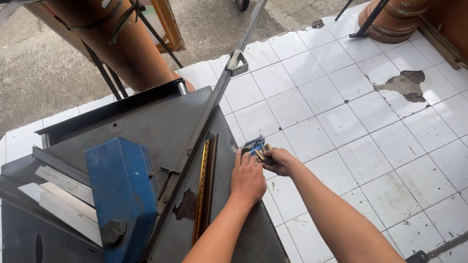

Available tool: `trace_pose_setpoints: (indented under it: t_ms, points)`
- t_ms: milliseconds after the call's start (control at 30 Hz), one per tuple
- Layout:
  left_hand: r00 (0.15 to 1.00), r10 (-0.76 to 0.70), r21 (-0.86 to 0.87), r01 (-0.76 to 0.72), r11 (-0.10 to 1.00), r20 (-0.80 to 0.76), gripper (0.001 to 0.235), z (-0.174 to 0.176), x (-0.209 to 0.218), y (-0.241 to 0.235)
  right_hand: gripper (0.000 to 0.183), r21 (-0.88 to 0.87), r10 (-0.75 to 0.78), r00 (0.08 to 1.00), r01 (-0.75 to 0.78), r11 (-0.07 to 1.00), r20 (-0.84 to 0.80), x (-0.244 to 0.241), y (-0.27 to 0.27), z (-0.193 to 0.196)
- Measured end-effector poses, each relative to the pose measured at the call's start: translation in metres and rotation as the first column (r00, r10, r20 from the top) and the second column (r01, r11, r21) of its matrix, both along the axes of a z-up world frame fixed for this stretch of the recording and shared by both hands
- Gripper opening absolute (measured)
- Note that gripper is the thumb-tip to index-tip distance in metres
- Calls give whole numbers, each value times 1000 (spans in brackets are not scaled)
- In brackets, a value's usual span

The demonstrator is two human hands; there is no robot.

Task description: Cutting decorative frame molding to specific lengths and angles using a manual miter cutter for picture frame assembly.

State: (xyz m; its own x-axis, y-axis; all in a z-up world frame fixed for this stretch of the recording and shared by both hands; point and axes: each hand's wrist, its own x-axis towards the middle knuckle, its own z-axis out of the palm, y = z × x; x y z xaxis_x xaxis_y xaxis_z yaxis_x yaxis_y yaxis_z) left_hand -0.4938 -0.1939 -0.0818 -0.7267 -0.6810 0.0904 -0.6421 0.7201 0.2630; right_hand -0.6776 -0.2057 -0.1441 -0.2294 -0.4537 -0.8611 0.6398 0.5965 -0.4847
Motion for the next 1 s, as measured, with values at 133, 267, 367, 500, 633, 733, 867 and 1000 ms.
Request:
trace_pose_setpoints:
  t_ms: [133, 267, 367, 500, 633, 733, 867, 1000]
  points:
    - [1000, -16, -8, 16, 1000, 7, 37, 29, 4, 3, 55, 79, 47, 988, -59, 995, 146, 0, -59, -80]
    - [998, -13, -16, 12, 1000, -60, 34, 31, 2, 2, 33, 134, 102, 903, -172, 976, 417, 0, -113, -140]
    - [998, 2, -24, -3, 1000, -65, 36, 30, 1, 3, 28, 218, 53, 928, -142, 966, 369, -2, -143, -139]
    - [999, 7, -11, -7, 1000, -36, 41, 32, 0, 2, 18, 366, 699, 699, -617, 696, -150, 4, -153, -129]
    - [1000, 4, -1, -4, 1000, -12, 39, 32, 1, 0, 32, 724, 940, -142, -677, 135, -309, -1, -183, -211]
    - [999, 3, -50, -5, 999, -36, 44, 28, 1, 4, 15, 282, 290, 957, -273, 920, -18, 17, -160, -134]
    - [1000, 9, -62, -8, 998, 10, 51, 27, 1, 3, 7, 241, 499, 838, -449, 860, -220, 24, -144, -147]
    - [1000, 13, -74, -14, 997, -6, 48, 26, 1, 2, 10, 419, 846, 396, -741, 524, -358, 17, -131, -148]
